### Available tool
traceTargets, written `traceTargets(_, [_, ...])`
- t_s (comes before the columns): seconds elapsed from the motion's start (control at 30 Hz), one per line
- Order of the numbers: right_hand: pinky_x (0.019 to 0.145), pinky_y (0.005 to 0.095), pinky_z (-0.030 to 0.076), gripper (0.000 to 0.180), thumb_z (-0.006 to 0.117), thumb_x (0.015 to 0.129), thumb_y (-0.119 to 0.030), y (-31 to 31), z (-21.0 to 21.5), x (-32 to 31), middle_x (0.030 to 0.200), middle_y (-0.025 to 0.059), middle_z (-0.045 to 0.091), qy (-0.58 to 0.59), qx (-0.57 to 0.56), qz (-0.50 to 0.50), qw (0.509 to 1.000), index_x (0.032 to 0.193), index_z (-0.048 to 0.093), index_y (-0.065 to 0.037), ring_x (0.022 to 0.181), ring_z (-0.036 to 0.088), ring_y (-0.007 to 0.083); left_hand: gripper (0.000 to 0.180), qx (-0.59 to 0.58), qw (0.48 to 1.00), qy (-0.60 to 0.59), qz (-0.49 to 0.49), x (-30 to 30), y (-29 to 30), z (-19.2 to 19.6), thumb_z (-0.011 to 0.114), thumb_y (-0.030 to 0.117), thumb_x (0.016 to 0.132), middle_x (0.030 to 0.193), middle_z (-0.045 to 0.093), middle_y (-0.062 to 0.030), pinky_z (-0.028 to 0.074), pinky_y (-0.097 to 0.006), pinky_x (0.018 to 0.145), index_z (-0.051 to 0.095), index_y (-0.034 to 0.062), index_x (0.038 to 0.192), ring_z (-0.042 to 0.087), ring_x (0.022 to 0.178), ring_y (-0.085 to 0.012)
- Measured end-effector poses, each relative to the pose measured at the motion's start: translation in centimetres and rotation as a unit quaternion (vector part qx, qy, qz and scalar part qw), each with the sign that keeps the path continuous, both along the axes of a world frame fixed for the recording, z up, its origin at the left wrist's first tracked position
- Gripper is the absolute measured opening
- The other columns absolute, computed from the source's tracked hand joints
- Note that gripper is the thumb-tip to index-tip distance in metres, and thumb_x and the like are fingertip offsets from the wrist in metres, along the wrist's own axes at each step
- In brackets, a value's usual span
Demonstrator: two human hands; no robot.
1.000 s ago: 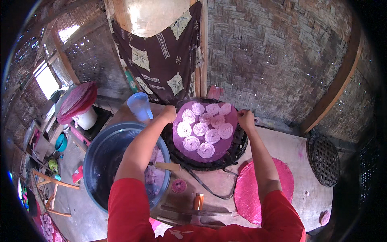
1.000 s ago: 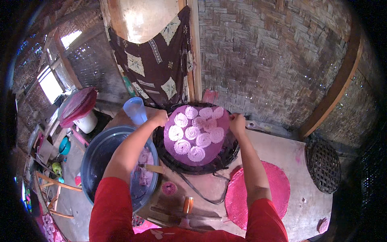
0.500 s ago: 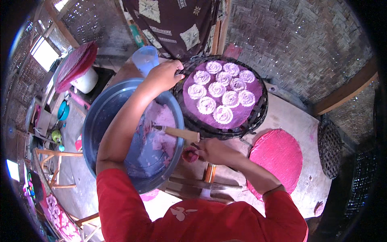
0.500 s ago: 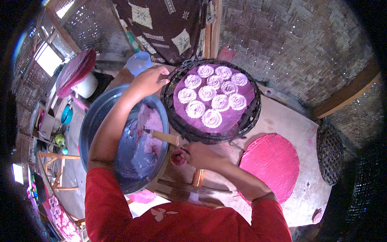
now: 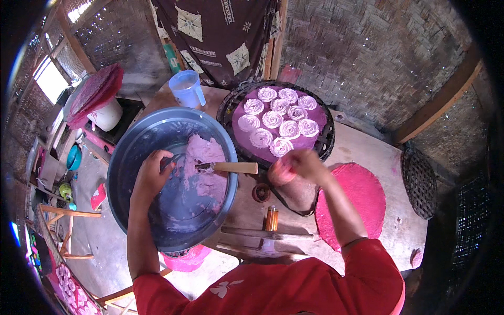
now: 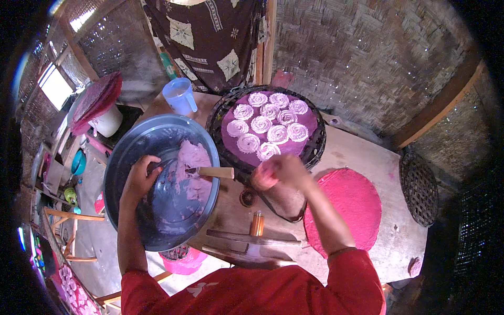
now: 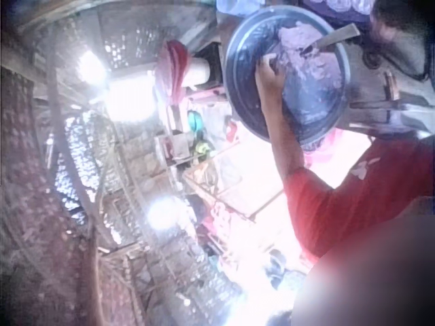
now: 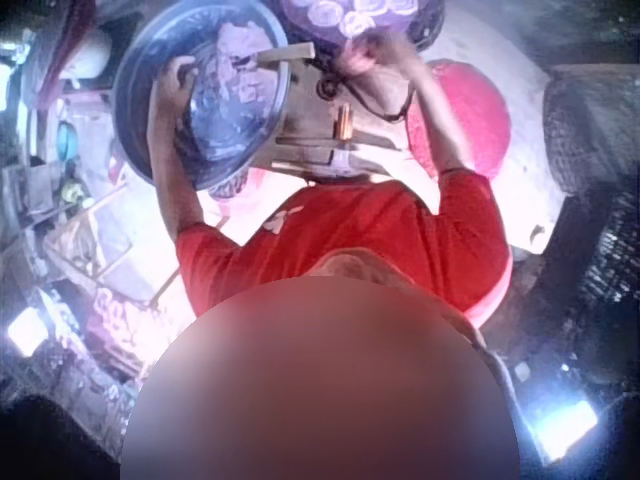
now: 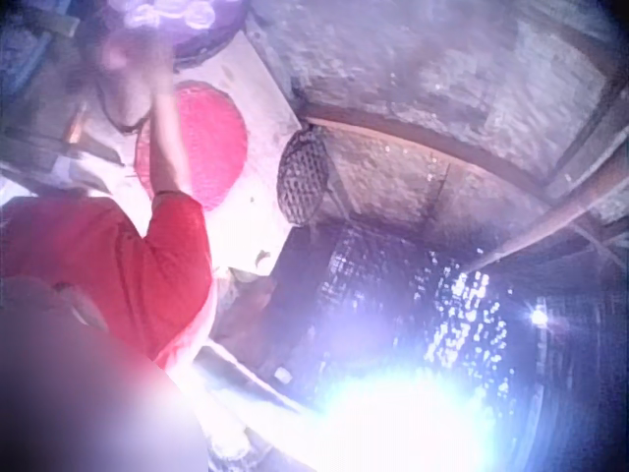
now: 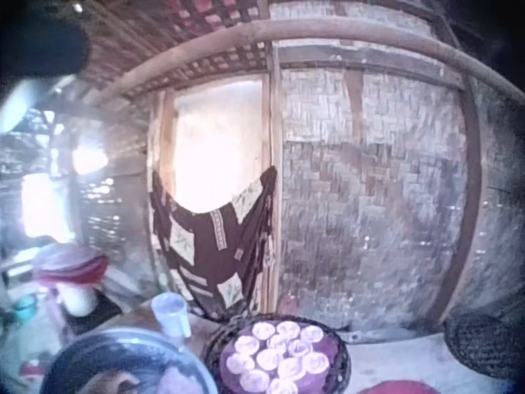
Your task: The person scoops purple dough from a basin and uses a wooden mold to press and shape it into rose-like spirals on a pink mat. The shaped pieces are arranged in a basket. The person repeats this process throughout the clip.
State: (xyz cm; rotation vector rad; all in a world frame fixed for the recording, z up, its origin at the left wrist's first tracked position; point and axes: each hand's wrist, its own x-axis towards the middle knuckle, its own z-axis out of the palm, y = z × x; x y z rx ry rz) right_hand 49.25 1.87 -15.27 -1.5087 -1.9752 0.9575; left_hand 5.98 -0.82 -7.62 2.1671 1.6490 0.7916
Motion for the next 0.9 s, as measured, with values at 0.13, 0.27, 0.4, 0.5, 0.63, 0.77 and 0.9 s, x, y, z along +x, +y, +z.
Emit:
traceTargets(0.13, [0.077, 0.0452, 0.053, 0.019, 0.058, 0.077, -0.011, 5.6, 1.4, 5.6, 0.093, 0.0253, 0.067, -0.19, 0.109, -0.116, 0.969, 0.087, 0.07, 0.0, 0.09, 0.066, 0.0401, 0.025, 0.018, 0.999, 0.028, 0.015, -1.0, 0.7, -1.3, 0.067, 0.008, 0.083, 0.104, 0.064, -0.0191, 0.05, -0.042, 0.083, 0.06, 0.0005, 0.106, 0.063, 0.097, -0.0374])
traceTargets(0.27, [0.08, 0.0466, 0.053, 0.023, 0.061, 0.076, -0.016, 8.0, 0.8, 6.4, 0.093, 0.0275, 0.067, -0.336, 0.103, -0.084, 0.933, 0.088, 0.07, 0.002, 0.09, 0.066, 0.0411, 0.024, 0.021, 0.999, 0.026, 0.003, -1.6, 0.9, -1.5, 0.066, 0.009, 0.084, 0.105, 0.064, -0.0194, 0.05, -0.043, 0.082, 0.061, 0.0008, 0.106, 0.063, 0.096, -0.0377])
traceTargets(0.4, [0.082, 0.0475, 0.052, 0.026, 0.063, 0.075, -0.016, 7.7, 1.7, 5.6, 0.093, 0.0291, 0.067, -0.32, 0.077, -0.084, 0.941, 0.089, 0.069, 0.005, 0.092, 0.066, 0.0418, 0.024, 0.019, 0.999, 0.04, 0.018, -1.8, 0.5, -1.1, 0.066, 0.01, 0.084, 0.105, 0.064, -0.0195, 0.05, -0.043, 0.082, 0.061, 0.0018, 0.106, 0.063, 0.096, -0.0379])
traceTargets(0.5, [0.082, 0.0479, 0.052, 0.027, 0.064, 0.075, -0.015, 9.2, 3.5, 4.4, 0.096, 0.0292, 0.066, -0.313, 0.097, -0.059, 0.943, 0.092, 0.069, 0.005, 0.095, 0.065, 0.0419, 0.024, 0.048, 0.998, 0.045, 0.011, -1.8, 0.2, -0.4, 0.066, 0.011, 0.084, 0.104, 0.064, -0.019, 0.05, -0.043, 0.081, 0.061, 0.0025, 0.106, 0.063, 0.094, -0.0377])
traceTargets(0.63, [0.08, 0.0454, 0.053, 0.025, 0.065, 0.077, -0.021, 15.2, 4.3, -0.7, 0.093, 0.0272, 0.067, -0.246, 0.132, -0.045, 0.959, 0.086, 0.071, 0.002, 0.091, 0.067, 0.0402, 0.026, 0.016, 0.999, 0.034, 0.027, -1.4, -0.3, 0.4, 0.067, 0.011, 0.083, 0.103, 0.064, -0.0185, 0.049, -0.044, 0.08, 0.061, 0.003, 0.107, 0.063, 0.091, -0.0372])
traceTargets(0.77, [0.078, 0.0444, 0.055, 0.027, 0.07, 0.073, -0.025, 21.1, 0.9, -9.3, 0.09, 0.0256, 0.068, -0.217, 0.178, -0.017, 0.96, 0.08, 0.072, 0.0, 0.087, 0.068, 0.0389, 0.026, 0.013, 0.999, 0.021, 0.027, -1.1, -0.7, 1.0, 0.067, 0.012, 0.083, 0.102, 0.064, -0.0186, 0.049, -0.044, 0.08, 0.06, 0.0028, 0.107, 0.063, 0.089, -0.037])
traceTargets(0.9, [0.077, 0.0453, 0.055, 0.026, 0.069, 0.072, -0.021, 24.2, -1.9, -14.7, 0.091, 0.0258, 0.068, -0.295, 0.159, 0.064, 0.94, 0.082, 0.071, 0.003, 0.089, 0.068, 0.0387, 0.027, 0.021, 0.998, 0.05, 0.037, -0.8, -0.8, 1.4, 0.067, 0.011, 0.084, 0.103, 0.063, -0.0192, 0.049, -0.046, 0.081, 0.06, 0.003, 0.108, 0.063, 0.093, -0.0391])
